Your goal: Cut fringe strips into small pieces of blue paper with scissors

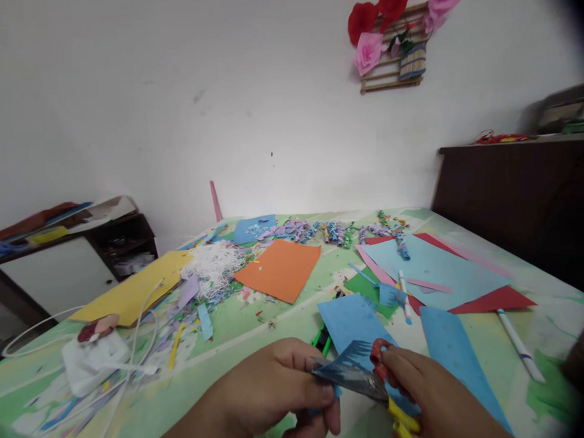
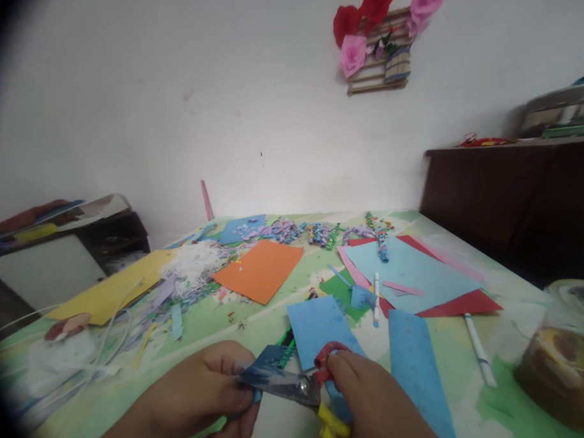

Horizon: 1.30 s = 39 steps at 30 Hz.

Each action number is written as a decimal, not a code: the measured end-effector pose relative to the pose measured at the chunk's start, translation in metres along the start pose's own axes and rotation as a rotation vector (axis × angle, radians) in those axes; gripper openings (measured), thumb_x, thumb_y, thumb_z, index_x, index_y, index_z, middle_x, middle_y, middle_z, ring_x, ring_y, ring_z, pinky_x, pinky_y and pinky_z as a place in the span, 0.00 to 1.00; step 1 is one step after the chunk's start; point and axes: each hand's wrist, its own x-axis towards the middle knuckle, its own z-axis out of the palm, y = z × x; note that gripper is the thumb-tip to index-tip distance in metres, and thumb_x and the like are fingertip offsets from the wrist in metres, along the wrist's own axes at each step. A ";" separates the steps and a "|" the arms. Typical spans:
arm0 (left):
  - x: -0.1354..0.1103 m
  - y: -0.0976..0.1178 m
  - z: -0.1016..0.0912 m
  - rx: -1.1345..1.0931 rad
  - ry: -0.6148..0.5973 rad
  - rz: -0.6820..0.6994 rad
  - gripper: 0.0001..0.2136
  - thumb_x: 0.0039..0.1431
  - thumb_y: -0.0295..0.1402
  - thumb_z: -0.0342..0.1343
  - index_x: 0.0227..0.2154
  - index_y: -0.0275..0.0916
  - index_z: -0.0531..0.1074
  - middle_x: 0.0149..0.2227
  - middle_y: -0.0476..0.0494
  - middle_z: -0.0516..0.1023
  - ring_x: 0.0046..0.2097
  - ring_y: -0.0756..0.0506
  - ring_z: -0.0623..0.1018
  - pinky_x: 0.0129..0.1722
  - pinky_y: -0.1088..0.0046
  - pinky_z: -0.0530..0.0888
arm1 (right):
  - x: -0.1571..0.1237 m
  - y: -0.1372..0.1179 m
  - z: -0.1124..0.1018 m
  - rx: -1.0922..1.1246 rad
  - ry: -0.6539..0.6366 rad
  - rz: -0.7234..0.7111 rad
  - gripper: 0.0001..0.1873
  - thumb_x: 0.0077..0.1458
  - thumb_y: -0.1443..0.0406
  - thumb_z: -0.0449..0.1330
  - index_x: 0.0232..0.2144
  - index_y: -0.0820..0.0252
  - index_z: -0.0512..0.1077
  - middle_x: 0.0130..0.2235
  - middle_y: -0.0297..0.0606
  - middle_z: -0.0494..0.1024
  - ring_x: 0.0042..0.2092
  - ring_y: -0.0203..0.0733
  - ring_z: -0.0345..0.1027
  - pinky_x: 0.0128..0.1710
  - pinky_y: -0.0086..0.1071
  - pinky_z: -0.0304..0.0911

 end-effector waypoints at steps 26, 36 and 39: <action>-0.003 0.010 0.011 0.373 0.311 -0.013 0.05 0.46 0.27 0.47 0.20 0.34 0.67 0.12 0.54 0.65 0.12 0.57 0.61 0.12 0.84 0.59 | -0.003 0.001 0.005 0.038 -0.022 0.005 0.29 0.37 0.53 0.61 0.42 0.63 0.67 0.45 0.52 0.72 0.45 0.56 0.65 0.43 0.42 0.61; 0.005 -0.003 -0.002 0.070 0.093 0.035 0.17 0.39 0.44 0.56 0.18 0.31 0.69 0.11 0.49 0.68 0.09 0.55 0.62 0.08 0.81 0.57 | 0.002 -0.009 -0.002 0.021 -0.071 0.096 0.23 0.35 0.58 0.63 0.35 0.65 0.69 0.36 0.47 0.75 0.36 0.50 0.68 0.36 0.35 0.64; 0.005 -0.002 0.000 0.172 0.225 0.075 0.14 0.42 0.40 0.52 0.16 0.32 0.68 0.10 0.50 0.65 0.11 0.55 0.61 0.10 0.82 0.56 | 0.002 -0.009 -0.002 0.086 -0.063 0.168 0.22 0.34 0.59 0.62 0.35 0.62 0.68 0.36 0.45 0.74 0.36 0.49 0.68 0.36 0.35 0.63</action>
